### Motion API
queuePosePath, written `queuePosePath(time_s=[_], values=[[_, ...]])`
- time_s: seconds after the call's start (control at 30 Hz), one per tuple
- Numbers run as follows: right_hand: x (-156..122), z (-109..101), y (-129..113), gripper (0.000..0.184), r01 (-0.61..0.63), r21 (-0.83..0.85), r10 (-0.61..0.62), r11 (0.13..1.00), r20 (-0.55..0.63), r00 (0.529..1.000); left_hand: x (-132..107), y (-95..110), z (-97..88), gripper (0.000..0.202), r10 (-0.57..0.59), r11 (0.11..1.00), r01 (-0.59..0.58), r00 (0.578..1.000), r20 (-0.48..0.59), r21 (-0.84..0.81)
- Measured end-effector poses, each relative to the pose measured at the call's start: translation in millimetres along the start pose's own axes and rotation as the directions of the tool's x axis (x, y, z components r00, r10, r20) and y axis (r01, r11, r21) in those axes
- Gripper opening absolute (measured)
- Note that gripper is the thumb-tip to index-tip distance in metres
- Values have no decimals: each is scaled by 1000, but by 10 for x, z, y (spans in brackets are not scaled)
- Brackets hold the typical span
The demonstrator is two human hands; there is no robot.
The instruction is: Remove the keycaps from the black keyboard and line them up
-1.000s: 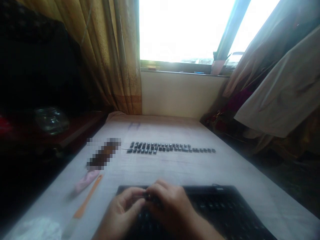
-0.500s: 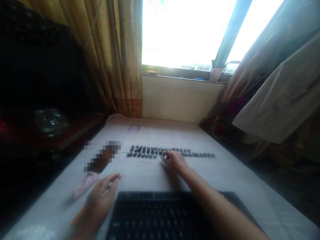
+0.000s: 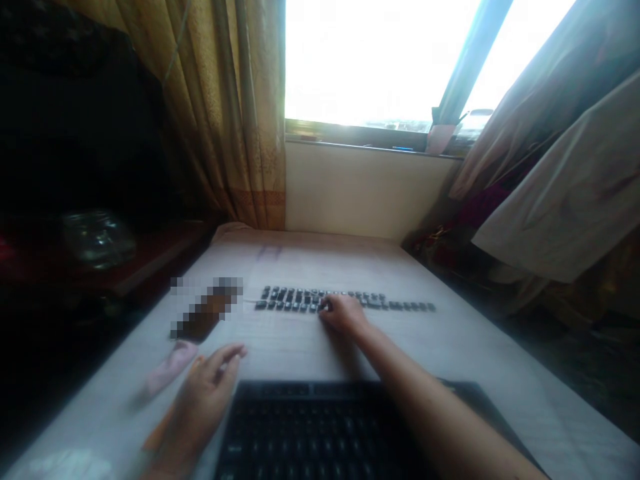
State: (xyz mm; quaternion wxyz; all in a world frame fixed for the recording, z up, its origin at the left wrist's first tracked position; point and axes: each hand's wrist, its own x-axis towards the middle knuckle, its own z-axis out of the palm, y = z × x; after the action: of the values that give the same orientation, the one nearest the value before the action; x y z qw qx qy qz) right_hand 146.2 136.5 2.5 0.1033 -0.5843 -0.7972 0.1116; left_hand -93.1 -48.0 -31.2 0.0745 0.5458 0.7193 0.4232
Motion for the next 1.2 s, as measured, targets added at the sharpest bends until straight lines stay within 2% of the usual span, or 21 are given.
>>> queuePosePath(time_s=[0.2, 0.3, 0.37, 0.53, 0.6, 0.7, 0.77, 0.87, 0.97, 1.07, 1.2], values=[[-56, -59, 12, 22, 16, 102, -10, 995, -57, 998, -7, -3, -18, 33, 18, 1000, -18, 1000, -5, -15], [-134, -163, 57, 15, 43, 210, -21, 977, -106, 994, -2, 0, -27, 33, 29, 1000, -29, 1000, -3, -3], [-233, -249, 101, 18, 68, 312, -28, 947, -133, 991, 0, 7, -26, 34, 31, 1000, -31, 999, 9, 7], [-683, -429, 217, 64, 114, 588, -24, 801, -159, 987, -23, 19, -2, 37, 31, 999, -33, 997, 77, 19], [-911, -472, 247, 69, 124, 679, 12, 724, -192, 981, -39, 26, 2, 38, 26, 999, -30, 995, 92, 41], [-1232, -491, 262, 63, 138, 765, 95, 629, -253, 963, -61, 53, -3, 37, 31, 996, -39, 994, 103, 79], [-1395, -472, 252, 63, 148, 753, 91, 642, -266, 960, -72, 78, -10, 37, 43, 993, -54, 994, 106, 103], [-1526, -420, 225, 60, 170, 707, 7, 687, -241, 971, -77, 107, -19, 39, 58, 987, -72, 993, 101, 141], [-1544, -392, 221, 41, 174, 683, -99, 709, -148, 984, -73, 116, -22, 41, 70, 981, -86, 993, 98, 172], [-1524, -403, 252, 25, 204, 634, -199, 746, -79, 977, -67, 110, -21, 40, 85, 977, -104, 990, 108, 187], [-1524, -432, 279, 23, 200, 642, -287, 740, 33, 957, -64, 94, -17, 40, 96, 973, -119, 988, 124, 195]])
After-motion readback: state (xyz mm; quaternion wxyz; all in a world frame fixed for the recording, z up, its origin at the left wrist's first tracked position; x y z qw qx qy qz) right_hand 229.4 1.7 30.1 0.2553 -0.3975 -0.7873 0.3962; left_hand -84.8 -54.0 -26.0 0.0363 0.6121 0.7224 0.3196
